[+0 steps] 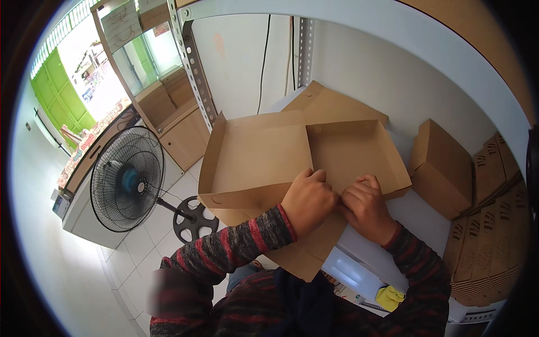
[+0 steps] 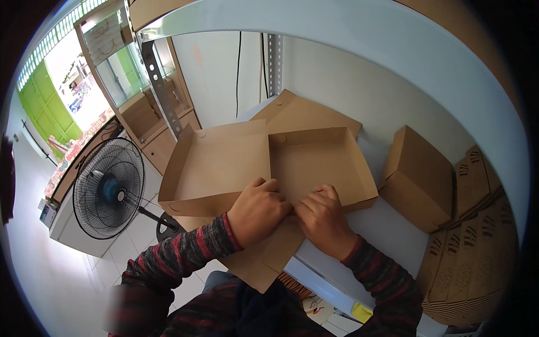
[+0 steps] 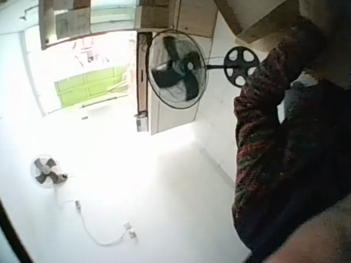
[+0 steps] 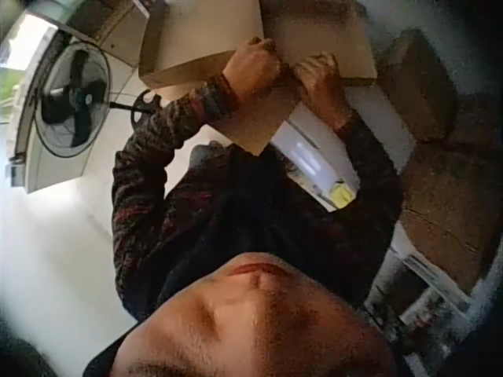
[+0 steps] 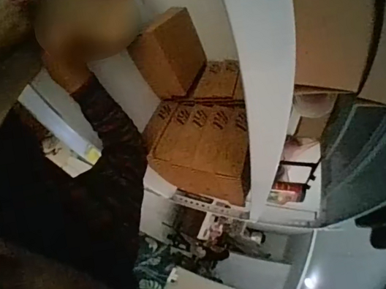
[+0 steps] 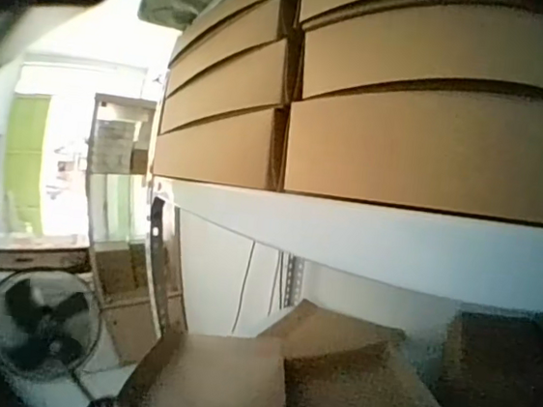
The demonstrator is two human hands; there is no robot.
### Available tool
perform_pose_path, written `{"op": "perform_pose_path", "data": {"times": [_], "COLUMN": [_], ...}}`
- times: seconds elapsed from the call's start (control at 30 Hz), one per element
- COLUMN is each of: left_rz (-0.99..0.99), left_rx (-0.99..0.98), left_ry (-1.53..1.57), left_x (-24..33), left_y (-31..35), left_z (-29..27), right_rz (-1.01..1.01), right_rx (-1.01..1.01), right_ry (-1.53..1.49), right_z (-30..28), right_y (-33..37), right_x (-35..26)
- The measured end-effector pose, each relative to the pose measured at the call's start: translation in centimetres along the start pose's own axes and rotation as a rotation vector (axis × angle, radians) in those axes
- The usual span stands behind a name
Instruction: The person assembles flat-packed cardboard boxes by folding along pre-scored lines and interlocking tabs. They repeatedly pick up a flat sheet, fold the sides into a rectangular shape, and secure the structure by tucking tabs into slots. The process is repeated for multiple boxes on a white table.
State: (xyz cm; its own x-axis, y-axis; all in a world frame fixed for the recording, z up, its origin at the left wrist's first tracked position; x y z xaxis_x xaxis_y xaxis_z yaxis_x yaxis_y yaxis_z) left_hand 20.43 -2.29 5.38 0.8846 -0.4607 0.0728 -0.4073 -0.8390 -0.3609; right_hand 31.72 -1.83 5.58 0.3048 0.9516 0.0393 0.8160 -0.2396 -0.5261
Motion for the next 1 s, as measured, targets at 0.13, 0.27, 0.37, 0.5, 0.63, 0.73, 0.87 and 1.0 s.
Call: {"op": "perform_pose_path", "data": {"times": [0.13,0.27,0.37,0.5,0.63,0.73,0.87,1.0], "left_rz": [0.026,0.024,0.023,-0.014,-0.17,-0.38,-0.661,-0.612], "left_rx": [-0.006,-0.053,-0.082,0.048,0.213,0.358,0.475,0.476], "left_ry": [0.063,0.113,0.165,0.159,0.293,0.289,0.458,0.483], "left_x": [-0.4,-0.5,-0.9,-1.0,-2.6,-7.6,-15.7,-17.7], "left_y": [-0.4,-0.5,-0.1,1.5,4.4,7.1,10.2,9.3], "left_z": [0.7,0.8,0.6,-1.0,-6.6,-9.3,-7.7,-6.0], "right_rz": [-0.002,0.025,0.037,0.084,0.089,0.086,0.02,0.016], "right_rx": [-0.039,-0.076,-0.064,-0.139,-0.216,-0.186,-0.01,0.014], "right_ry": [-0.021,-0.067,-0.124,0.007,0.224,0.425,0.718,0.87], "right_z": [0.2,0.6,0.2,-0.7,-2.1,-4.4,-7.3,-9.3], "right_y": [0.1,0.5,0.3,0.4,0.6,-0.1,-0.5,1.5], "right_x": [0.1,0.3,0.4,0.6,1.0,1.3,2.9,6.1]}}
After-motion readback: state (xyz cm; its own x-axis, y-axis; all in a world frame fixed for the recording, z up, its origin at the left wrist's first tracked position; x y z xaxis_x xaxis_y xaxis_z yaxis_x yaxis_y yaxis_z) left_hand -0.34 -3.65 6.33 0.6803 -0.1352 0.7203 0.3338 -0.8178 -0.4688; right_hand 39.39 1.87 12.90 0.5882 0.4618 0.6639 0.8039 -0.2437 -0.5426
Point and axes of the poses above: each hand's wrist, its own y-axis away from the middle knuckle, its own z-axis out of the palm, x = y × z, the point moved 6 cm from there along -y, towards the middle knuckle, and after that the axes turned 14 degrees about -z, right-handed, at the moved point
